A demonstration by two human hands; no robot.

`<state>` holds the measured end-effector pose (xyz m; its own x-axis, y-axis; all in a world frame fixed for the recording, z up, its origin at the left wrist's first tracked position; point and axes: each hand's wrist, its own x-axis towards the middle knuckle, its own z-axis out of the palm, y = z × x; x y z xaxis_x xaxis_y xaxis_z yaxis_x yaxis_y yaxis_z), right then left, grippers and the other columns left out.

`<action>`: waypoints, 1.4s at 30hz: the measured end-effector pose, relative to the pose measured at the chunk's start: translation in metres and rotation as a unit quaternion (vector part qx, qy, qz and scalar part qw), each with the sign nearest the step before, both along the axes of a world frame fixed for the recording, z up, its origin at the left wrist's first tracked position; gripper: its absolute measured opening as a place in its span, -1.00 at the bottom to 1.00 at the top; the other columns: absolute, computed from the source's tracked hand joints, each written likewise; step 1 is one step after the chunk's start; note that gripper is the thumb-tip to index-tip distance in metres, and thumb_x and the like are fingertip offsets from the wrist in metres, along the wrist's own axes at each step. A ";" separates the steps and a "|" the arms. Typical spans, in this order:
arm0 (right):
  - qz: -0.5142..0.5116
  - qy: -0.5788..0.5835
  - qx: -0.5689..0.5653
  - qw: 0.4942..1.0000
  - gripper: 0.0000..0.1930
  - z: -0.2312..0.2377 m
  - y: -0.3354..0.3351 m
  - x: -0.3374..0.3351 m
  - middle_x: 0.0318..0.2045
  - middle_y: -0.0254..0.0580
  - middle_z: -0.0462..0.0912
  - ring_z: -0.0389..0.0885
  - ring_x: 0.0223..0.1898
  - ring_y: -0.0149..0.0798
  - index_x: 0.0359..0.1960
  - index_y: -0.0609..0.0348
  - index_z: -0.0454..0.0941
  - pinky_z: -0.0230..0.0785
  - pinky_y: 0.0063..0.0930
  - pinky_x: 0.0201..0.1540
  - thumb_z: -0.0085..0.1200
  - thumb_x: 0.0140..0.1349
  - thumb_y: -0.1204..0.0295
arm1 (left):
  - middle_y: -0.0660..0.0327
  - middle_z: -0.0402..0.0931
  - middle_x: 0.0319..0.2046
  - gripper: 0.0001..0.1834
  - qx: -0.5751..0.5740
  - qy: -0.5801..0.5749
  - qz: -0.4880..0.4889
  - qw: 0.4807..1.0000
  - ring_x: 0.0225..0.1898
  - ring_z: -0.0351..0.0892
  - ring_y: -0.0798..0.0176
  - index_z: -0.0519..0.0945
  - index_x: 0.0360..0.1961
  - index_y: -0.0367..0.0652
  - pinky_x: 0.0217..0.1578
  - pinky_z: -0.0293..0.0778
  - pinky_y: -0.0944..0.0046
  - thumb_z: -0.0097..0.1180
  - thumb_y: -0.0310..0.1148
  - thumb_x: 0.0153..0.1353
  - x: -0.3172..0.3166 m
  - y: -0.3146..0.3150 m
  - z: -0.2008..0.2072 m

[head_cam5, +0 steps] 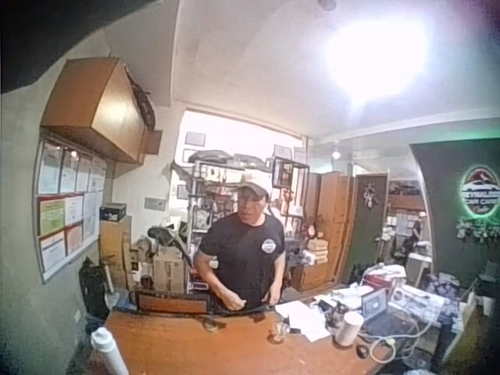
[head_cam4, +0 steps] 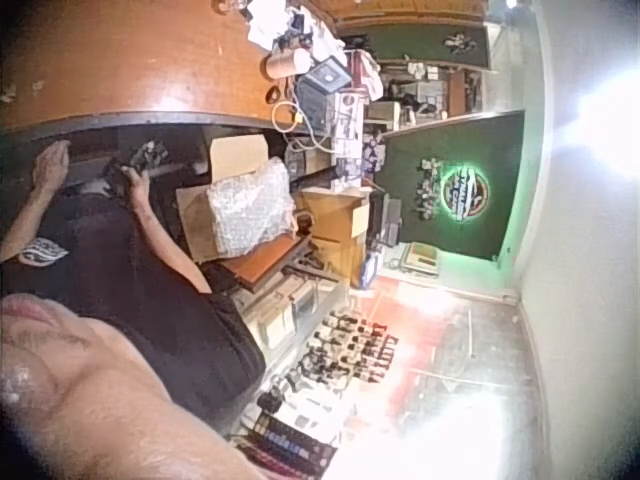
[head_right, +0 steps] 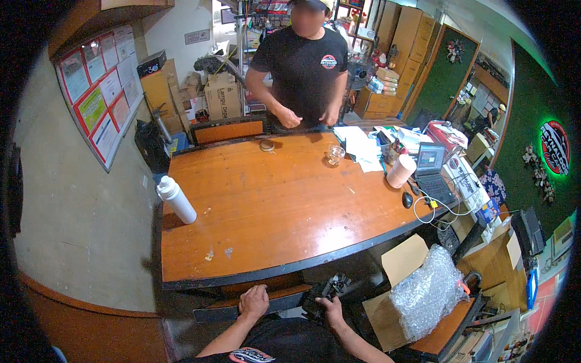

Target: Inspecting a black plastic mechanical component and discussing it with a colleague across a counter.

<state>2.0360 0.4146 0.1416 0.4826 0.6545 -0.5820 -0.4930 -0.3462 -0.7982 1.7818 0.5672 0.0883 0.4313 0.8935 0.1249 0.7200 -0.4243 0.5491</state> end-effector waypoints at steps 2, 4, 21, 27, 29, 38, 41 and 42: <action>-0.011 0.012 0.005 1.000 -0.59 -0.006 -0.003 0.003 -0.04 -0.11 0.66 0.73 -0.03 -0.06 0.14 0.18 0.49 0.67 -0.13 0.08 0.26 0.27 0.45 | 0.09 0.74 -0.13 -0.73 0.000 -0.003 -0.003 1.000 -0.03 0.77 -0.05 0.71 0.02 -0.10 -0.03 0.67 -0.13 0.19 -0.31 0.36 0.002 0.000 0.001; 0.005 0.008 0.033 0.999 -0.58 -0.010 -0.002 0.005 -0.02 -0.11 0.67 0.73 -0.03 -0.05 0.17 0.17 0.48 0.69 -0.07 0.06 0.24 0.28 0.46 | 0.09 0.75 -0.13 -0.73 0.003 -0.003 -0.001 1.000 -0.03 0.77 -0.05 0.71 0.02 -0.10 -0.02 0.67 -0.13 0.18 -0.31 0.36 0.001 0.000 0.003; 0.004 -0.016 0.010 1.000 -0.50 -0.043 -0.023 0.006 -0.02 -0.15 0.66 0.71 -0.01 -0.07 0.23 0.14 0.48 0.67 -0.03 0.05 0.27 0.23 0.48 | 0.04 0.76 -0.10 -0.72 -0.024 -0.008 -0.007 1.000 0.00 0.76 -0.11 0.72 0.04 -0.11 0.04 0.64 -0.16 0.14 -0.32 0.39 -0.003 -0.010 0.003; -0.033 0.010 0.072 0.997 -0.36 0.018 0.012 0.024 0.02 -0.12 0.65 0.69 0.00 -0.03 0.32 0.07 0.39 0.67 0.06 0.08 0.31 0.18 0.34 | -0.07 0.71 -0.14 -0.72 0.001 -0.002 0.015 1.000 -0.04 0.70 -0.25 0.66 0.09 -0.14 -0.03 0.60 -0.26 0.03 -0.27 0.54 0.013 0.003 0.004; -0.067 0.039 0.118 0.990 -0.26 0.053 0.018 0.033 0.05 -0.01 0.67 0.69 0.04 -0.05 0.38 0.29 0.37 0.59 -0.08 0.13 0.38 0.18 0.33 | -0.06 0.77 -0.18 -0.70 -0.147 -0.101 0.103 0.978 -0.13 0.72 -0.31 0.60 0.12 -0.18 -0.06 0.57 -0.25 0.02 -0.22 0.60 0.030 0.012 0.011; -0.066 0.055 0.172 0.981 -0.34 0.073 0.010 0.051 0.03 -0.07 0.66 0.72 0.03 -0.09 0.37 0.23 0.38 0.66 -0.14 0.14 0.26 0.20 0.44 | 0.13 0.77 -0.20 -0.93 -0.442 -0.568 0.097 0.688 -0.28 0.65 0.30 0.63 -0.04 -0.21 -0.19 0.59 0.26 0.21 -0.45 0.56 0.103 0.045 0.066; -0.057 0.044 0.157 0.985 -0.34 0.072 0.002 0.048 0.03 -0.08 0.66 0.71 0.02 -0.11 0.37 0.27 0.38 0.64 -0.18 0.14 0.28 0.21 0.43 | 0.14 0.76 -0.19 -0.89 -0.410 -0.561 0.011 0.719 -0.20 0.67 0.28 0.72 -0.04 -0.27 -0.12 0.63 0.23 0.28 -0.49 0.50 0.114 0.039 0.085; -0.062 0.033 0.122 0.990 -0.32 0.069 -0.002 0.047 0.03 -0.09 0.65 0.70 0.02 -0.14 0.36 0.32 0.38 0.62 -0.20 0.13 0.30 0.19 0.42 | 0.15 0.75 -0.20 -0.88 -0.404 -0.545 -0.013 0.734 -0.19 0.67 0.29 0.75 -0.03 -0.28 -0.10 0.64 0.23 0.29 -0.50 0.48 0.118 0.035 0.094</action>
<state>2.0833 0.4123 0.2102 0.5336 0.7183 -0.4465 -0.5734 -0.0808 -0.8153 1.8995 0.6021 0.1827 0.4866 0.8591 -0.1588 -0.3368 0.3522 0.8732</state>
